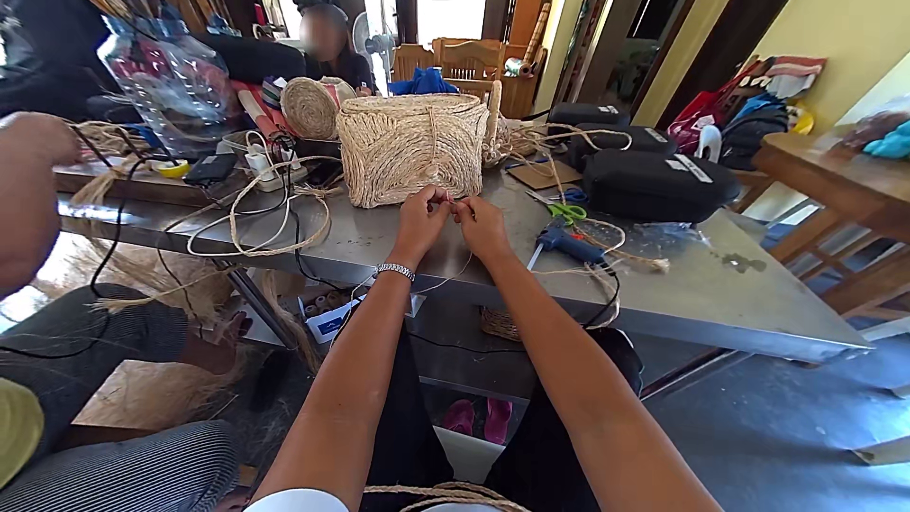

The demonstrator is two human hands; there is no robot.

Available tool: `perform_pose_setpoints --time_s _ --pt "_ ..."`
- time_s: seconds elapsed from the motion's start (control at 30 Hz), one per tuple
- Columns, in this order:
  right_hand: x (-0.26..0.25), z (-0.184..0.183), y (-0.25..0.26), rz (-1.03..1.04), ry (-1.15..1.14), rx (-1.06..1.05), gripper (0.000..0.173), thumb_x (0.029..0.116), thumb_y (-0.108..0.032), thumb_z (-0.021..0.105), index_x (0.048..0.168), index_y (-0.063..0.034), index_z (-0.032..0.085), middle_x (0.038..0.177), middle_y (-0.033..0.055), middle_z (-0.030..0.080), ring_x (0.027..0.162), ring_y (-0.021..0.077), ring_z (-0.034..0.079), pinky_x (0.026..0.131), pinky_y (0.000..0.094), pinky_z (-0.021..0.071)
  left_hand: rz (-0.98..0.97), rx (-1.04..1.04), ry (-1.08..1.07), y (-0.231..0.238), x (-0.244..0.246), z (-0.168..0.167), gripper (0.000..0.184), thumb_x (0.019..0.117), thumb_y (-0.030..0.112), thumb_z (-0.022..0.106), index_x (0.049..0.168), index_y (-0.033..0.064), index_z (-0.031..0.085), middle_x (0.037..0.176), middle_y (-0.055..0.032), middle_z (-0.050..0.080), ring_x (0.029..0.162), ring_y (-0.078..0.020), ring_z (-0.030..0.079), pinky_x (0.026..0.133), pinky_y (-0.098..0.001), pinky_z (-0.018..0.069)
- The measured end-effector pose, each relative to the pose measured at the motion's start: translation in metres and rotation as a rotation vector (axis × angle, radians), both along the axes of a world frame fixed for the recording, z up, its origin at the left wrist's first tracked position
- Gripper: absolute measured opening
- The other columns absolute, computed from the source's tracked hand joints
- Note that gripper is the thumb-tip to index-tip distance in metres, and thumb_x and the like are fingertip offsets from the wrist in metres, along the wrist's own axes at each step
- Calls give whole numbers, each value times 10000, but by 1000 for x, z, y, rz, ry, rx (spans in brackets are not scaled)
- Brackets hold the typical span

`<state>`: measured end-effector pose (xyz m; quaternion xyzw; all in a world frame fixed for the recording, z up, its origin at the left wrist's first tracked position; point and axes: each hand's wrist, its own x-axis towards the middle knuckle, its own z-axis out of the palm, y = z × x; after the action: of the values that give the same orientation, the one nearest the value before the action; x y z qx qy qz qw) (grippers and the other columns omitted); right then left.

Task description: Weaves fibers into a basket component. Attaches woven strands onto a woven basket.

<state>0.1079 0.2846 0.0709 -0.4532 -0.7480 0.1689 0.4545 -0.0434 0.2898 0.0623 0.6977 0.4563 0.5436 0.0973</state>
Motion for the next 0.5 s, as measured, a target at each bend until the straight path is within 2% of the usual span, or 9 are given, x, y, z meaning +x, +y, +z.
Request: perform_pose_setpoints --time_s 0.1,0.13,0.23,0.33,0.43,0.5 --pt "0 1 -2 -2 91 2 237 1055 -111 544 1248 6 616 978 145 730 862 228 724 822 404 592 9 -20 -2 0 0 0 176 983 182 590 1041 63 705 982 -65 697 922 -201 623 841 -418 477" --pt "0 1 -3 -4 88 25 235 1048 -102 553 1253 2 600 963 147 725 842 236 723 800 411 595 14 -25 3 0 0 0 177 977 184 587 1036 67 705 979 -65 697 925 -205 623 838 -425 475" --pt "-1 -2 -3 -29 25 119 217 1023 -79 544 1190 -1 658 922 152 720 803 256 709 765 427 588 32 -45 16 -1 1 1 179 971 182 589 1033 62 706 986 -75 696 941 -221 625 846 -440 476" --pt "-1 -3 -3 -37 -9 155 228 990 -65 550 1153 0 695 930 158 721 819 261 703 771 432 581 56 -63 10 -1 1 1 190 970 183 586 1039 59 711 1003 -81 702 944 -230 633 847 -441 484" --pt "0 -4 -2 -26 -29 157 203 951 -94 652 1117 9 708 956 162 717 848 268 697 795 435 580 59 -73 3 -1 1 1 188 974 187 587 1040 61 709 1006 -79 697 949 -233 627 850 -443 480" --pt "0 -3 -2 -47 -43 159 197 956 -131 697 1092 12 703 960 163 708 856 276 690 811 447 579 58 -75 7 -1 1 1 183 972 192 597 1042 66 711 1004 -73 702 949 -230 632 847 -442 486"
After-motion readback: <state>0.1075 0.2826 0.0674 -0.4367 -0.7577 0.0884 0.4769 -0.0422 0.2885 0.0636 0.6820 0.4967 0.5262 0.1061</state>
